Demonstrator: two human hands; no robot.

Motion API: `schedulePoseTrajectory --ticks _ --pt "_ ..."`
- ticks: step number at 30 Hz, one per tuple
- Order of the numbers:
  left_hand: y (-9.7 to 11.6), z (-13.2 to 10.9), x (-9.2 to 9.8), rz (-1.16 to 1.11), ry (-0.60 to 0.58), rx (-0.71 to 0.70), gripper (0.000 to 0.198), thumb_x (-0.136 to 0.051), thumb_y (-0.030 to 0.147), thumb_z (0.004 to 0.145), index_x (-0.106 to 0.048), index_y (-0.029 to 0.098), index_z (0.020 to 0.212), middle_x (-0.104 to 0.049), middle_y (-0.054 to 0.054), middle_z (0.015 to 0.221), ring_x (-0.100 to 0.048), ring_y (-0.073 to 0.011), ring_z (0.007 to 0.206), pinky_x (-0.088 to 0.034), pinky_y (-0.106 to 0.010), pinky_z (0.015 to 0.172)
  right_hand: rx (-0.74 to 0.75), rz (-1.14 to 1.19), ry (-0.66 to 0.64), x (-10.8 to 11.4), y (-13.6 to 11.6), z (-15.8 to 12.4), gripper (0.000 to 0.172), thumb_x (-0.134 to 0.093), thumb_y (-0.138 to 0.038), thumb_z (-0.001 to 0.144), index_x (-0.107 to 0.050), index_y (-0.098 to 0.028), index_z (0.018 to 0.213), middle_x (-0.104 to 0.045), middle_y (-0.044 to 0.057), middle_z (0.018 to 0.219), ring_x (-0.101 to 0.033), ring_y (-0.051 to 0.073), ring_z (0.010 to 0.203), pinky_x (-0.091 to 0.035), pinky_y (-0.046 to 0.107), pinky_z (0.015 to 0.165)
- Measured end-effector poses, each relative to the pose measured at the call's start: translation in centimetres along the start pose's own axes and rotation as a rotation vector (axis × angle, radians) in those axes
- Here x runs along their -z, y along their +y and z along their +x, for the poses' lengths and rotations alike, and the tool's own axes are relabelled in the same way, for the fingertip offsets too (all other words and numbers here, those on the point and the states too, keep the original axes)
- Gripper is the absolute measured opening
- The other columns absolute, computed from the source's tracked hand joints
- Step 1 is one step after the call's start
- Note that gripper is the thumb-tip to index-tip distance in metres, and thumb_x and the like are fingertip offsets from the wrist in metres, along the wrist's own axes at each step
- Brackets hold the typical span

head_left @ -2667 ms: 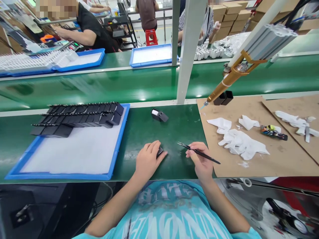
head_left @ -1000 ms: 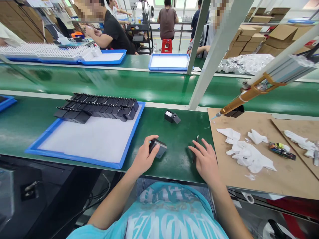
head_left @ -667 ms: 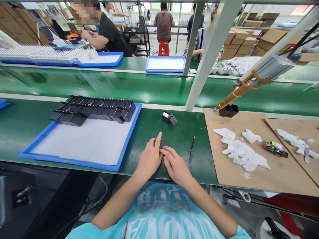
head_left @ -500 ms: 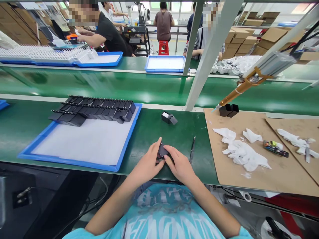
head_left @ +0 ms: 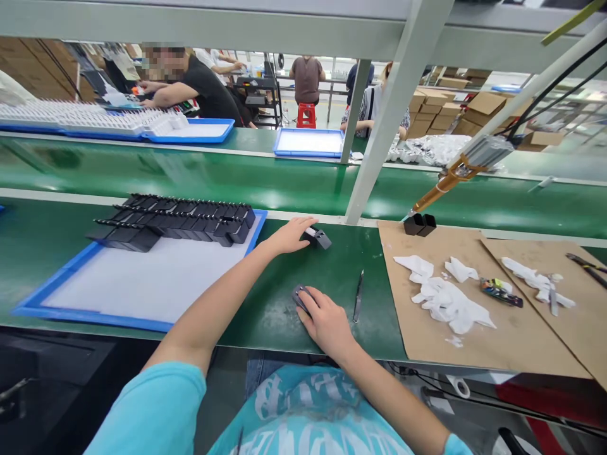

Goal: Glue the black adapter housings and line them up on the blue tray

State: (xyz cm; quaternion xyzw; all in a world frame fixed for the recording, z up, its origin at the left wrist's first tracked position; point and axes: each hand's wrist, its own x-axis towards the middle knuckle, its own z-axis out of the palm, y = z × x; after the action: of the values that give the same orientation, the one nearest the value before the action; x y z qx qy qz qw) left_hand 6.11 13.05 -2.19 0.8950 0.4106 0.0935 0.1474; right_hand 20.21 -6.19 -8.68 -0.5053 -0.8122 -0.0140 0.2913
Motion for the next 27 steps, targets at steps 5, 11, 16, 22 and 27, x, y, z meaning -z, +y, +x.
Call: schedulePoseTrajectory --ticks 5,11,16,22,27 --pt "-1.4 1.3 -1.4 -0.008 0.022 0.089 0.04 -0.063 0.024 0.082 -0.061 0.021 0.122 -0.066 -0.007 0.124 -0.063 -0.0255 0.111 -0.048 -0.036 0.095 0.049 0.168 0.214 2.0 1.4 -2.1 0.033 -0.061 -0.019 0.089 -0.059 -0.02 0.122 -0.07 0.013 0.121 -0.071 0.021 0.105 -0.061 0.03 0.087" --pt "-2.7 -1.3 -1.2 -0.03 0.049 0.206 0.04 -0.064 0.032 0.082 -0.063 0.021 0.12 -0.07 -0.007 0.116 -0.066 -0.0261 0.101 -0.05 -0.034 0.086 0.076 0.154 0.084 3.0 1.4 -3.9 0.031 -0.058 -0.019 0.091 -0.061 -0.022 0.122 -0.071 0.013 0.118 -0.075 0.019 0.093 -0.064 0.026 0.074" --pt "-3.1 -2.1 -1.3 -0.058 0.055 0.233 0.041 -0.063 0.034 0.083 -0.061 0.02 0.121 -0.07 -0.006 0.114 -0.066 -0.0236 0.098 -0.049 -0.03 0.083 0.058 0.23 0.189 3.2 0.8 -4.1 0.037 -0.061 -0.016 0.088 -0.061 -0.024 0.125 -0.07 0.013 0.12 -0.073 0.021 0.1 -0.063 0.029 0.079" --pt "-3.1 -2.5 -1.7 -0.102 0.068 0.235 0.04 -0.06 0.035 0.085 -0.059 0.02 0.122 -0.07 -0.006 0.114 -0.066 -0.023 0.095 -0.049 -0.03 0.078 -0.017 0.331 0.132 3.4 0.8 -4.7 0.043 -0.06 -0.016 0.088 -0.059 -0.028 0.129 -0.067 0.012 0.124 -0.069 0.023 0.109 -0.062 0.036 0.085" --pt "-2.9 -2.6 -1.8 -0.1 0.063 0.258 0.041 -0.06 0.035 0.086 -0.056 0.017 0.124 -0.07 -0.008 0.112 -0.066 -0.0247 0.097 -0.05 -0.032 0.08 -0.13 0.491 -0.025 2.0 1.3 -5.3 0.033 -0.059 -0.022 0.09 -0.063 -0.028 0.122 -0.069 0.01 0.118 -0.07 0.021 0.104 -0.062 0.035 0.084"
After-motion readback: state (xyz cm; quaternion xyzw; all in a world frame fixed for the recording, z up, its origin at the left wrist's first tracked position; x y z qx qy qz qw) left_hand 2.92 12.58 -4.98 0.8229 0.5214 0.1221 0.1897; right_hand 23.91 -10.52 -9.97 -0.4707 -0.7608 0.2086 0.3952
